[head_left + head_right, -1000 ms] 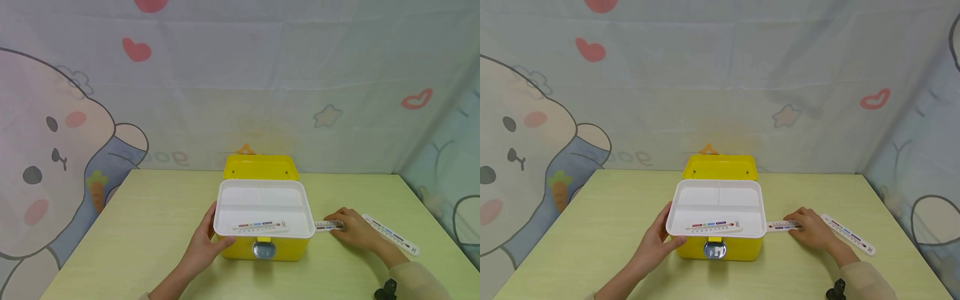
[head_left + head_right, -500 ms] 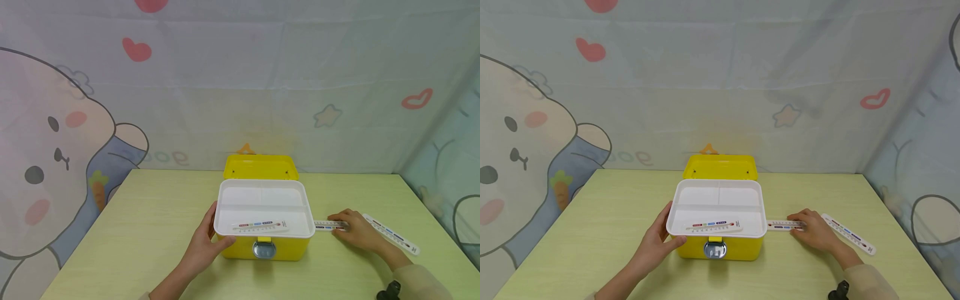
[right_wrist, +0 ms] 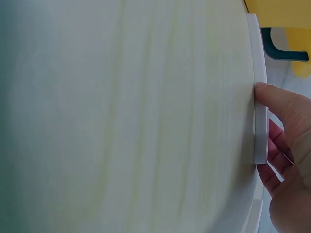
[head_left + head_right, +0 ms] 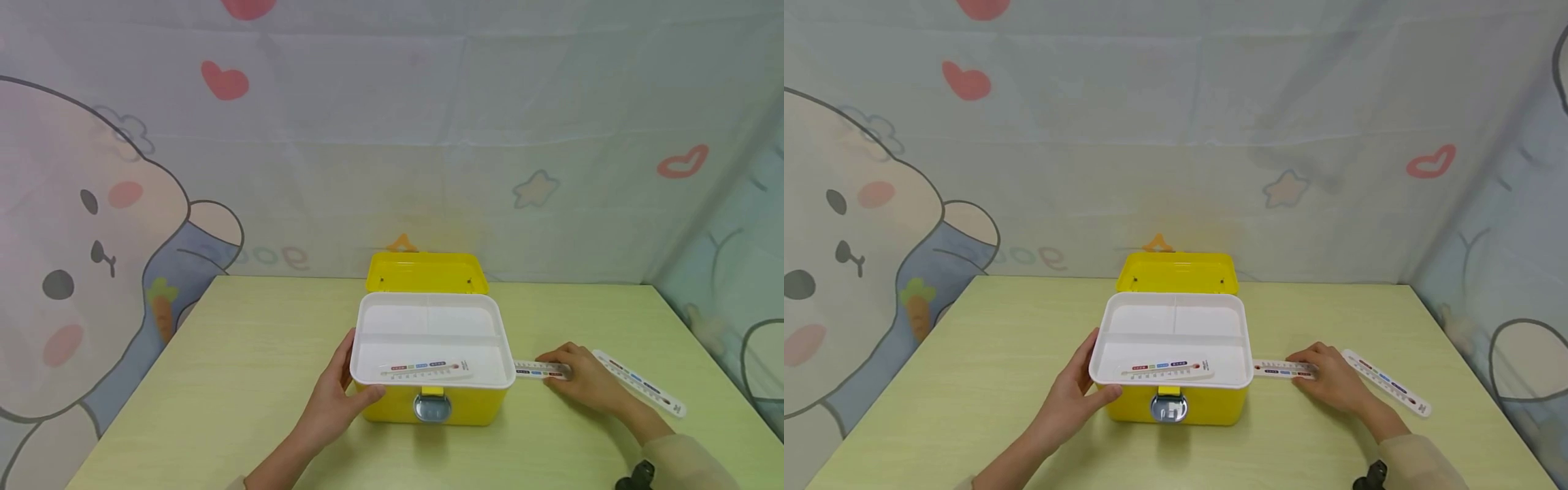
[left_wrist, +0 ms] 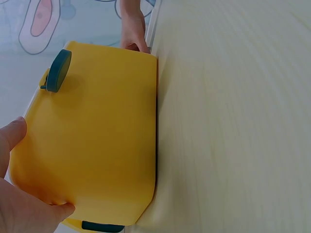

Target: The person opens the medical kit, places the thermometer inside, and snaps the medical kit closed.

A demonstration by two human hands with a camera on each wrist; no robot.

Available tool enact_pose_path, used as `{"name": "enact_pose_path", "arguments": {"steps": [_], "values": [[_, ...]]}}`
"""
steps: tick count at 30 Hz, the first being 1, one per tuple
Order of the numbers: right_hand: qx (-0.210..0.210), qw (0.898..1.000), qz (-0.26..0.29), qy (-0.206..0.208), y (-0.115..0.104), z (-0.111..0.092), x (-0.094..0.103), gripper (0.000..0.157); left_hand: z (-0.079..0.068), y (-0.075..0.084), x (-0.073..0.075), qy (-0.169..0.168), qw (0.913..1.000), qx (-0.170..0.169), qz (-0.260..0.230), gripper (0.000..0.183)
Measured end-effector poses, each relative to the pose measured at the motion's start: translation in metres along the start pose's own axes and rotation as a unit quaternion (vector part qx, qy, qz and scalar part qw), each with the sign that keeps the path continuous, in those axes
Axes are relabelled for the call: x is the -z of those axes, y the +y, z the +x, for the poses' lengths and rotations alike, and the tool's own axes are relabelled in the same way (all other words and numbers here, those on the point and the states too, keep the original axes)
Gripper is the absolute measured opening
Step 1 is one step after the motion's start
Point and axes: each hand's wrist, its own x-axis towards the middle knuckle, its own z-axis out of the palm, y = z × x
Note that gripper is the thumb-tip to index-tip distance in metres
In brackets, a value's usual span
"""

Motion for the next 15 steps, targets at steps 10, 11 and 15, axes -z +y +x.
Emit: {"name": "enact_pose_path", "arguments": {"steps": [10,11,15], "values": [[0.01,1.0,0.009,0.006,0.0001,-0.002,0.0004,0.032,-0.0001,-0.0003,-0.0007,-0.004,0.9999,-0.005,-0.009,0.093],[0.01,1.0,0.01,0.005,-0.0002,-0.002,0.0006,0.032,-0.0002,-0.0006,-0.0006,-0.004,0.9999,-0.005,-0.009,0.093],[0.009,1.0,0.01,0.002,-0.0016,-0.0012,0.001,0.031,-0.0002,-0.0015,0.0002,-0.003,0.9999,-0.007,-0.007,0.093]]}}
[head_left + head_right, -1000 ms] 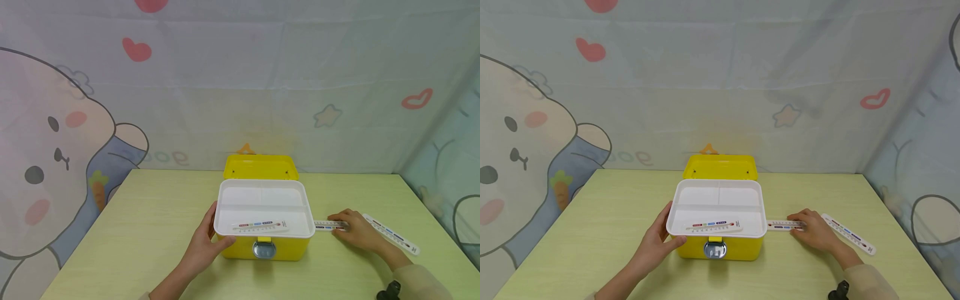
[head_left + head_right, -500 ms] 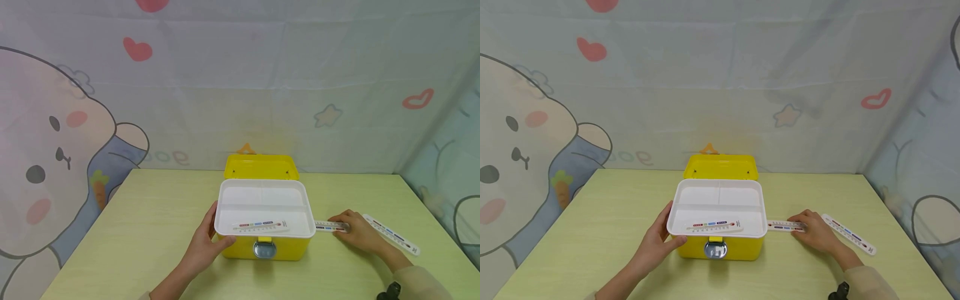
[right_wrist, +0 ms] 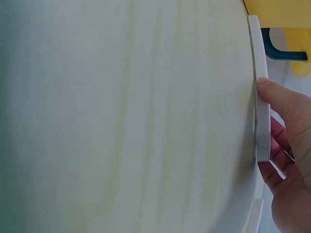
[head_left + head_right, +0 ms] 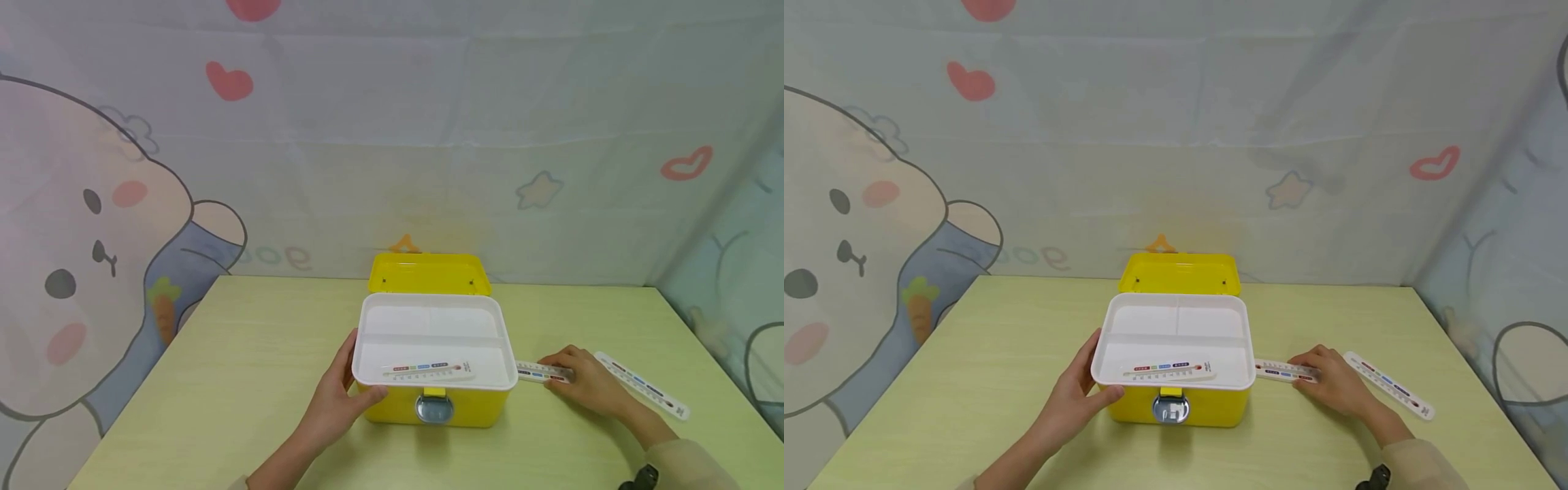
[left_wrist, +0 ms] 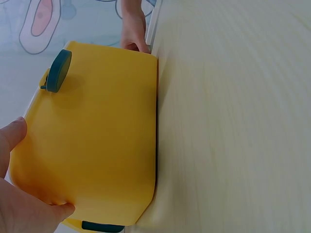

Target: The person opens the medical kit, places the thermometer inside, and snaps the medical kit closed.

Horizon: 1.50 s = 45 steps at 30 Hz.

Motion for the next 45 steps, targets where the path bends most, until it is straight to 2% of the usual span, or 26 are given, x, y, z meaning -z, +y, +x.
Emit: {"name": "enact_pose_path", "arguments": {"steps": [20,30,45], "values": [[0.009,1.0,-0.025,0.014,0.003,0.007,0.017,0.033,0.0,0.001,-0.001,0.004,1.0,0.008,0.004,0.093],[0.029,0.998,-0.042,0.023,-0.001,0.014,0.035,0.033,0.001,0.001,0.0,0.004,0.9999,0.008,0.006,0.092],[0.034,0.997,-0.058,0.03,-0.004,0.024,0.06,0.034,0.0,0.002,0.0,0.003,0.9999,0.007,0.009,0.092]]}}
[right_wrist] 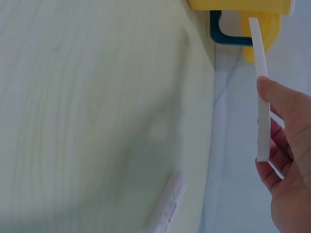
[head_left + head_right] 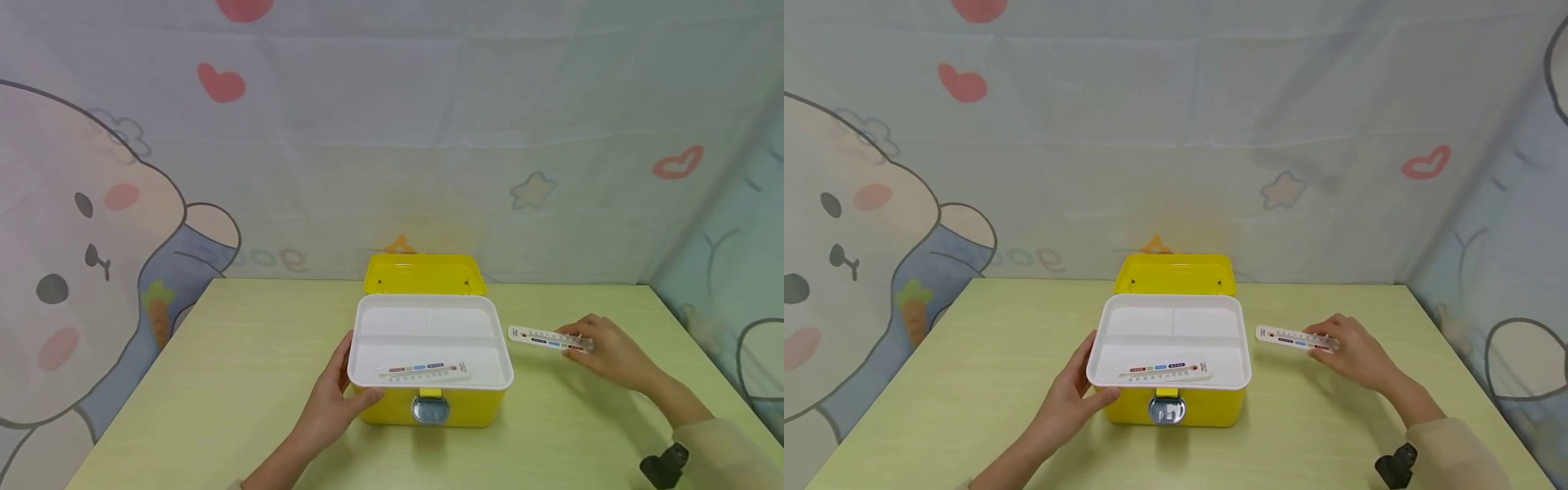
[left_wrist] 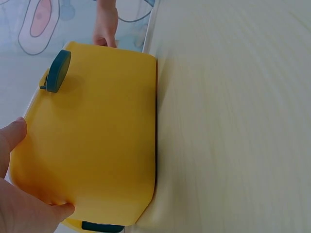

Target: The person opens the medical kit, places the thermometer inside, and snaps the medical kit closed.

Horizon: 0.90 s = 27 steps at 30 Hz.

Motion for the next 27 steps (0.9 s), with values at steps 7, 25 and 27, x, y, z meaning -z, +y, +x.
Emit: {"name": "enact_pose_path", "arguments": {"steps": [7,25,27], "values": [[0.007,1.0,-0.01,0.001,-0.002,0.008,0.012,0.034,0.0,0.0,0.0,0.002,1.0,0.001,0.002,0.092],[0.02,0.999,-0.039,0.006,-0.006,0.028,0.04,0.034,0.0,0.001,0.0,0.002,1.0,0.006,0.0,0.092],[0.022,0.999,-0.041,0.005,-0.008,0.031,0.042,0.034,0.0,0.0,-0.001,0.001,1.0,0.005,-0.001,0.092]]}}
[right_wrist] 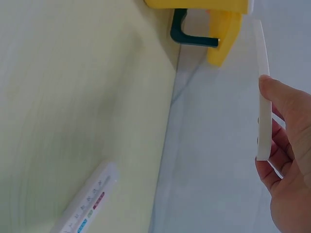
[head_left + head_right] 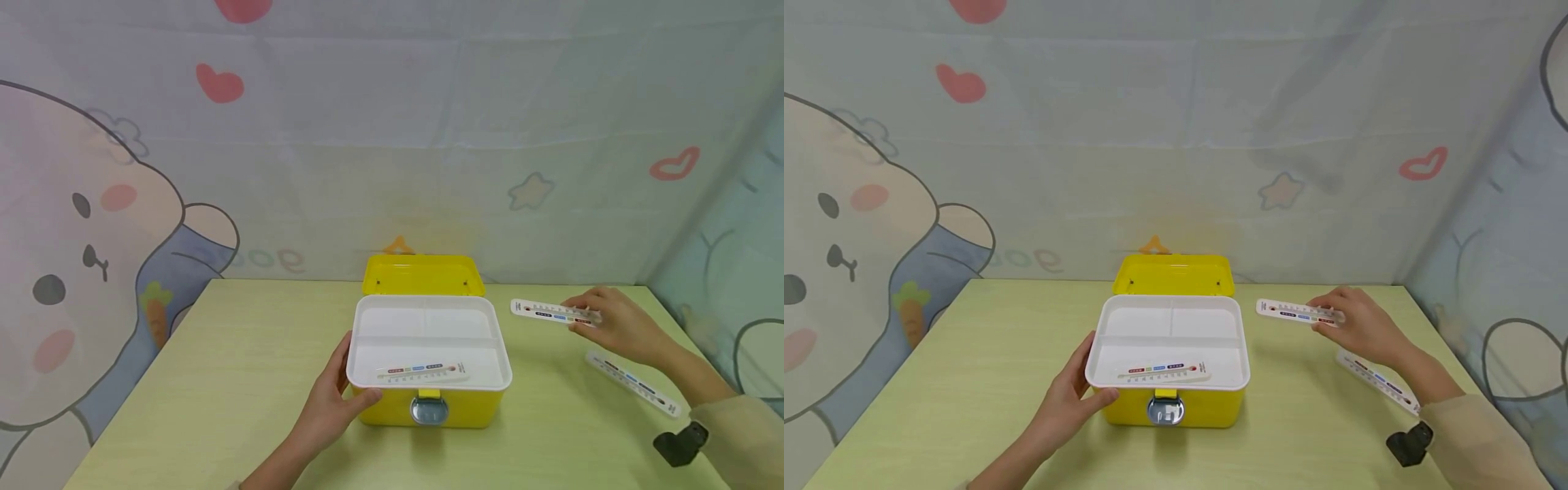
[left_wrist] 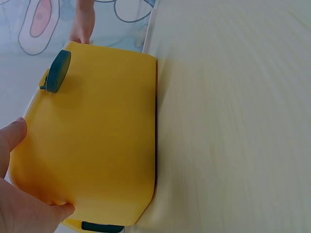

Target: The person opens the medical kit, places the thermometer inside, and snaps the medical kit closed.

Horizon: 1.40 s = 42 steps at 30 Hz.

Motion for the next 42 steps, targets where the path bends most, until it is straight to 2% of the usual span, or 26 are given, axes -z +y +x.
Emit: {"name": "enact_pose_path", "arguments": {"steps": [12,16,20,27,42], "values": [[-0.006,1.0,0.004,-0.014,-0.018,0.016,0.009,0.032,-0.001,0.001,0.0,-0.003,1.0,-0.002,-0.002,0.093],[0.006,1.0,0.01,-0.008,-0.023,0.02,0.01,0.033,-0.001,0.0,0.0,-0.003,1.0,-0.002,-0.002,0.093],[0.018,0.999,0.025,-0.01,-0.031,0.024,0.009,0.032,-0.001,0.0,0.0,-0.002,1.0,0.0,0.0,0.094],[0.004,0.998,0.046,-0.032,-0.045,0.029,0.006,0.029,0.0,-0.001,0.0,-0.001,1.0,0.005,0.001,0.094],[0.029,0.997,0.063,-0.047,-0.066,0.036,0.001,0.028,0.0,-0.001,0.0,0.0,1.0,0.001,-0.003,0.093]]}}
